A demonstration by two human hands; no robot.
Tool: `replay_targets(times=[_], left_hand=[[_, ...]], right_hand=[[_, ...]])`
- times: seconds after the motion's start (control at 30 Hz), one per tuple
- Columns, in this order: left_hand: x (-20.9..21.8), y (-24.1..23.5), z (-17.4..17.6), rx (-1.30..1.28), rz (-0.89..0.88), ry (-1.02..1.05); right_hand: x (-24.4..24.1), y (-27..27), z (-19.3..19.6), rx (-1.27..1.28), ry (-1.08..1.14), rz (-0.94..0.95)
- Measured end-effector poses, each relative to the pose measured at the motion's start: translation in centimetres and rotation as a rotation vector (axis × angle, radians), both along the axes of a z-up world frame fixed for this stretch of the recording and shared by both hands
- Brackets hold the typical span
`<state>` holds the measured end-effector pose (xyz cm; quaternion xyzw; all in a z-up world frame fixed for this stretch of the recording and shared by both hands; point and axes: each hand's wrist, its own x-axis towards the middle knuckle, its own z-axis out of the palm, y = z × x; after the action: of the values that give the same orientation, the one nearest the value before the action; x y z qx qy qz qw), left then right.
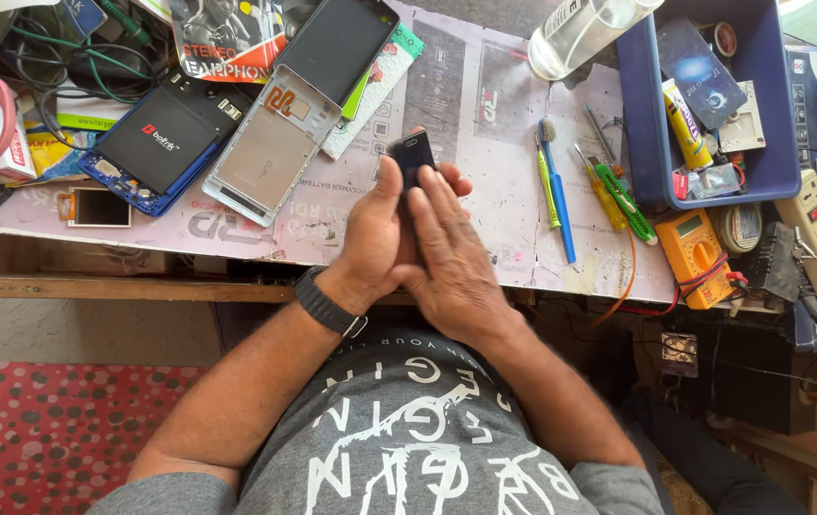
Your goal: The person applies adhesive to the internal frame of a disassembled smartphone, then uses a green plastic tool and a blue toothbrush to clean the battery compartment and edges. The person reattaches the back cover, presses the edges to secure it, and tests the touchscreen responsiveness.
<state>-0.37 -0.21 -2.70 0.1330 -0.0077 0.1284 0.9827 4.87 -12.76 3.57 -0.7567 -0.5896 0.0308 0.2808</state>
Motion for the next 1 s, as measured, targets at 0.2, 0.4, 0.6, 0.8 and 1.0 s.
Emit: replay_targets(times=[0.2, 0.4, 0.6, 0.8, 1.0], left_hand=[[0.5, -0.5, 0.5, 0.286, 0.125, -0.013], [0.8, -1.5, 1.1, 0.505, 0.163, 0.014], [0.2, -1.9, 1.7, 0.650, 0.201, 0.173], [0.3, -0.8, 3.0, 0.807, 0.150, 0.307], [-0.9, -0.2, 5.1, 1.025, 0.241, 0.327]], right_hand=[[2.1, -1.9, -0.4, 0.166, 0.136, -0.316], [6.9, -1.8, -0.6, 0.550, 1.378, -0.326], [7.2, -1.9, -1.3, 0.523, 1.437, -0.294], [6.6, -1.6, -2.0, 0.534, 1.298, -0.310], [6.7, -2.4, -1.9, 0.646, 1.436, -0.306]])
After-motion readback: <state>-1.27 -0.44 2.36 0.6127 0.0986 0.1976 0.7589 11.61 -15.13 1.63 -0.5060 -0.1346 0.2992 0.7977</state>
